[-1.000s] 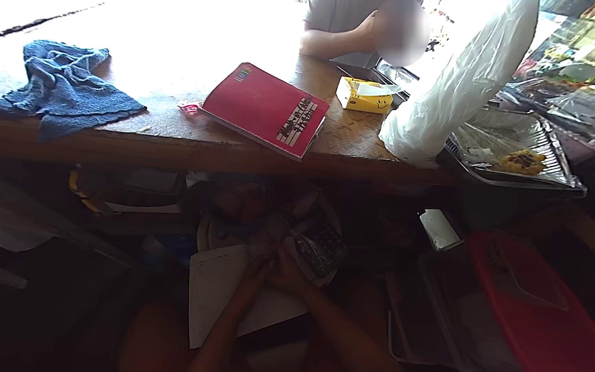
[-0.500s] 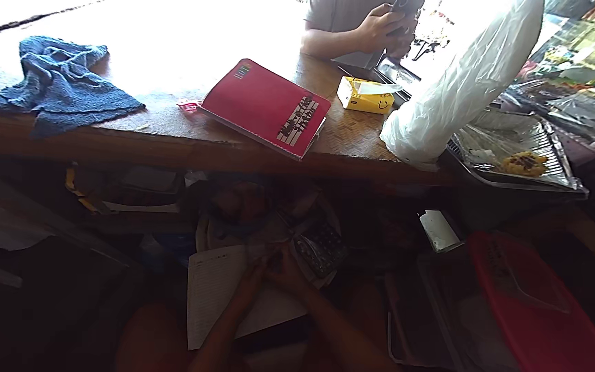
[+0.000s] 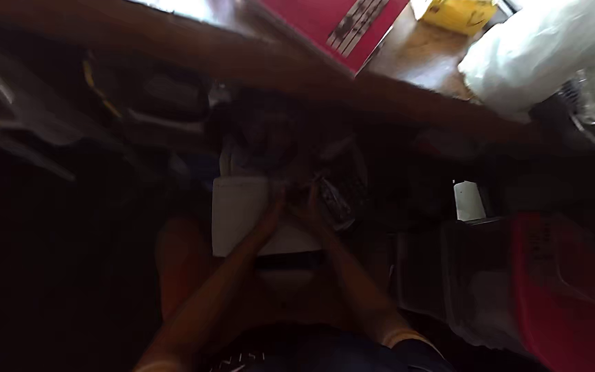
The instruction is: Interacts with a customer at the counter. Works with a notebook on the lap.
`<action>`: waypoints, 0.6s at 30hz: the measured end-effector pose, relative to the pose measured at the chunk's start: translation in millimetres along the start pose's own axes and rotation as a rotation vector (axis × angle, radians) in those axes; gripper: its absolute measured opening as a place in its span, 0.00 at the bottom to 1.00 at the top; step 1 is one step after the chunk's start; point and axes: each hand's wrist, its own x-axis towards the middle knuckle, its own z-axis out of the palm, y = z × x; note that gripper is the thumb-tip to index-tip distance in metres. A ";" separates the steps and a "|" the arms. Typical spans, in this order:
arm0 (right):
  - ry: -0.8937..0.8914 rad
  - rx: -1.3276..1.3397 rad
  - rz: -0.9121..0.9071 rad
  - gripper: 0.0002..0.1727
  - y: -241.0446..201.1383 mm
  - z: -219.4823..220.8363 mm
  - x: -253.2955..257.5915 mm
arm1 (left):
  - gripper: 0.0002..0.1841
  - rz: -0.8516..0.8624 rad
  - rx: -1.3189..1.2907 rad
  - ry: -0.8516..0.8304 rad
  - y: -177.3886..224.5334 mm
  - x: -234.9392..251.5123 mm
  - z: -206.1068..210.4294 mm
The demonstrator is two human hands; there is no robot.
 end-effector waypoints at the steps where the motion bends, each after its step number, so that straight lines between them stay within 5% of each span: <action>1: -0.007 0.005 -0.058 0.36 5.8 0.6 -0.7 | 0.35 -0.011 0.031 -0.003 1.7 -3.5 0.7; 7: 0.000 0.090 -0.196 0.20 16.3 4.3 5.1 | 0.35 0.096 0.001 -0.002 0.7 0.5 3.1; 12: 0.021 0.014 -0.067 0.33 2.6 -0.8 -6.6 | 0.33 0.033 0.043 0.028 -0.5 -9.7 5.7; 16: 0.042 0.117 -0.120 0.23 8.4 1.5 2.1 | 0.32 0.077 0.013 0.034 6.4 -4.7 5.2; 18: 0.065 0.172 -0.146 0.26 8.9 2.1 2.4 | 0.31 0.104 0.011 0.019 10.3 -4.8 6.5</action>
